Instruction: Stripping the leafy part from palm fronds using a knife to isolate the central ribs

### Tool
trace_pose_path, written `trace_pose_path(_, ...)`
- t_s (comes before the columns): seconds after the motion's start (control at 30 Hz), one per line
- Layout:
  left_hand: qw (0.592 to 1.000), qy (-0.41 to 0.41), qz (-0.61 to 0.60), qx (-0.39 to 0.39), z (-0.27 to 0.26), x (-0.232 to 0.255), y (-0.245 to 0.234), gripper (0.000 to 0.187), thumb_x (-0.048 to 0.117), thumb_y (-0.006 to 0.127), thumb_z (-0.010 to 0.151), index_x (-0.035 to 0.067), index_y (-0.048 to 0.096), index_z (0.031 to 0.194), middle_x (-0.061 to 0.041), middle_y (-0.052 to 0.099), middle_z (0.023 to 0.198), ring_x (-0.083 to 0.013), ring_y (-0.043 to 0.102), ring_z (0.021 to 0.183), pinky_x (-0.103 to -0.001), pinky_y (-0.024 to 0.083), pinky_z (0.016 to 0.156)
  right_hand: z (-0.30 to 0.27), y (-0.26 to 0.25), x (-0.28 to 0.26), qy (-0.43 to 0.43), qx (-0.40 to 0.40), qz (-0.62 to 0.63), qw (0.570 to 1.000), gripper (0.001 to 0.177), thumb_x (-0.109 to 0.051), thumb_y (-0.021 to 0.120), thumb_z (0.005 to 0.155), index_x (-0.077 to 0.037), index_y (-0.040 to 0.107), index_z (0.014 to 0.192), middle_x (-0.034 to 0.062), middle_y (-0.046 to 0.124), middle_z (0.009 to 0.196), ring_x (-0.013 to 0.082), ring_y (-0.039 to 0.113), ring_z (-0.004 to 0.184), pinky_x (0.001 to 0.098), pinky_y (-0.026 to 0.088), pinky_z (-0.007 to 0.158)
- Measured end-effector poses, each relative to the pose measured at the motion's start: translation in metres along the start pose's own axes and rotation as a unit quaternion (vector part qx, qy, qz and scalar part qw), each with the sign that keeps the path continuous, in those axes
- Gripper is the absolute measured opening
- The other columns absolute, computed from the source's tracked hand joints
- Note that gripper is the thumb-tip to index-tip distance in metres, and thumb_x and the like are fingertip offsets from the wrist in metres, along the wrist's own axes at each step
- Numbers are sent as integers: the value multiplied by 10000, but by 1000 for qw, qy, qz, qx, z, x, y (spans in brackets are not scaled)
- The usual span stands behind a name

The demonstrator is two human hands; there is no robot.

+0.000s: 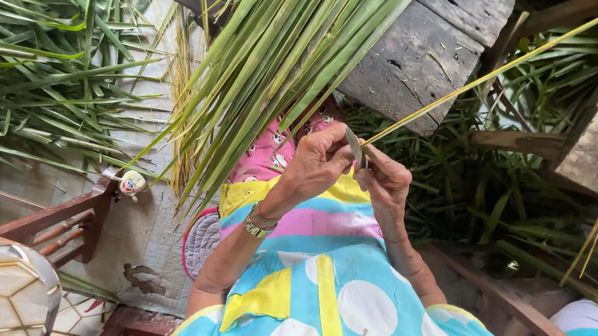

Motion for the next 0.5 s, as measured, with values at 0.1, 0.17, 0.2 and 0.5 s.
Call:
trace_pose_path(0.1,1000,7,11,-1,3,5,4,176,45,650,941,138,666,793,-14,595,540,-70,543,536,-221,500,521,-1,-11,9,-9,6,17,1000,453,95,734,830,137,642,1272,224,629,753,170,599,564,249,505,446)
trace_pose_path(0.17,1000,13,19,-1,5,0,8,173,44,648,941,142,665,799,-7,571,530,-68,508,527,-220,477,502,0,-13,10,-12,13,37,999,451,108,733,827,140,640,1267,227,619,752,170,581,560,256,498,439)
trace_pose_path(0.2,999,19,25,2,5,-2,10,170,43,646,940,146,665,805,-1,547,520,-66,472,519,-219,454,482,1,-15,11,-13,17,57,998,448,121,731,823,142,639,1261,231,609,752,170,563,556,262,490,432)
trace_pose_path(0.5,999,27,16,10,2,28,33,137,58,637,957,151,692,872,-29,542,538,-61,467,546,-226,431,478,1,-29,25,-40,45,124,990,468,94,737,841,129,629,1295,237,652,796,102,439,536,267,455,438)
Point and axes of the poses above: each hand's wrist, its own z-axis towards the middle knuckle, its own y-axis out of the palm, x = y × z, the point moved 6 cm from there along z, towards the middle knuckle
